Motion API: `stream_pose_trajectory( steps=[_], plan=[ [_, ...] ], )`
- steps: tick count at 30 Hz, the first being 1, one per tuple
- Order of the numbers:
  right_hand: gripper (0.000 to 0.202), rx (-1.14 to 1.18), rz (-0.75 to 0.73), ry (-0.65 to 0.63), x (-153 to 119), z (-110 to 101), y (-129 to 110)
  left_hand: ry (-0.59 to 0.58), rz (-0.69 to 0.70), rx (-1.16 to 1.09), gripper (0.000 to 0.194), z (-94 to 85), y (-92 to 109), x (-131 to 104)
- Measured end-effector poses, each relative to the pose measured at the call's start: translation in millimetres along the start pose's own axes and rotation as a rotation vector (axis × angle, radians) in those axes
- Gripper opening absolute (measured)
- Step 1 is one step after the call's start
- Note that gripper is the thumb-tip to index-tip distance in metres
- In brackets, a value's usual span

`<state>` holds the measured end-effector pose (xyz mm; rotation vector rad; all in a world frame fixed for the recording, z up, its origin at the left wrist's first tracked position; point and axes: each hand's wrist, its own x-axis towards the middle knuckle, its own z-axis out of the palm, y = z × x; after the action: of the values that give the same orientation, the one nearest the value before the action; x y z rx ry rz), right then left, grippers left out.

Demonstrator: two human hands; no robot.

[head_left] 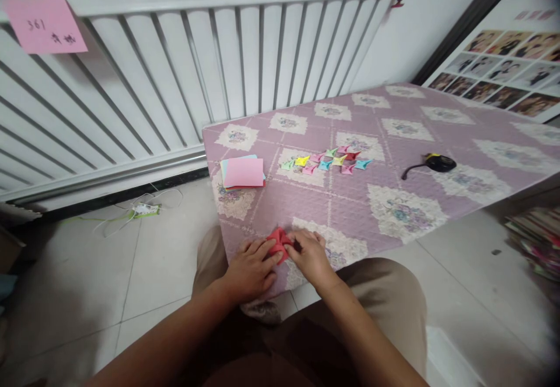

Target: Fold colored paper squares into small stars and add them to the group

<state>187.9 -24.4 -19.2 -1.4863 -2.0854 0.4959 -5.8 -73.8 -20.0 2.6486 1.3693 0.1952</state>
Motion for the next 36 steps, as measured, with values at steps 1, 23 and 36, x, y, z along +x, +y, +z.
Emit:
stream_pose_trajectory(
  steps=[1,23,36],
  plan=[
    [0.008,-0.012,-0.006,-0.012,2.0,-1.0,1.4,0.0,-0.001,0.0,0.05,0.3,0.0,-0.1],
    [0.012,-0.131,-0.101,-0.118,15.8,-3.5,1.8,-0.021,0.036,0.011,0.049,-3.9,-1.0,2.9],
    [0.017,-0.195,0.0,-0.101,24.5,2.6,-10.6,0.031,0.031,0.024,0.048,-3.4,0.3,1.2]
  ],
)
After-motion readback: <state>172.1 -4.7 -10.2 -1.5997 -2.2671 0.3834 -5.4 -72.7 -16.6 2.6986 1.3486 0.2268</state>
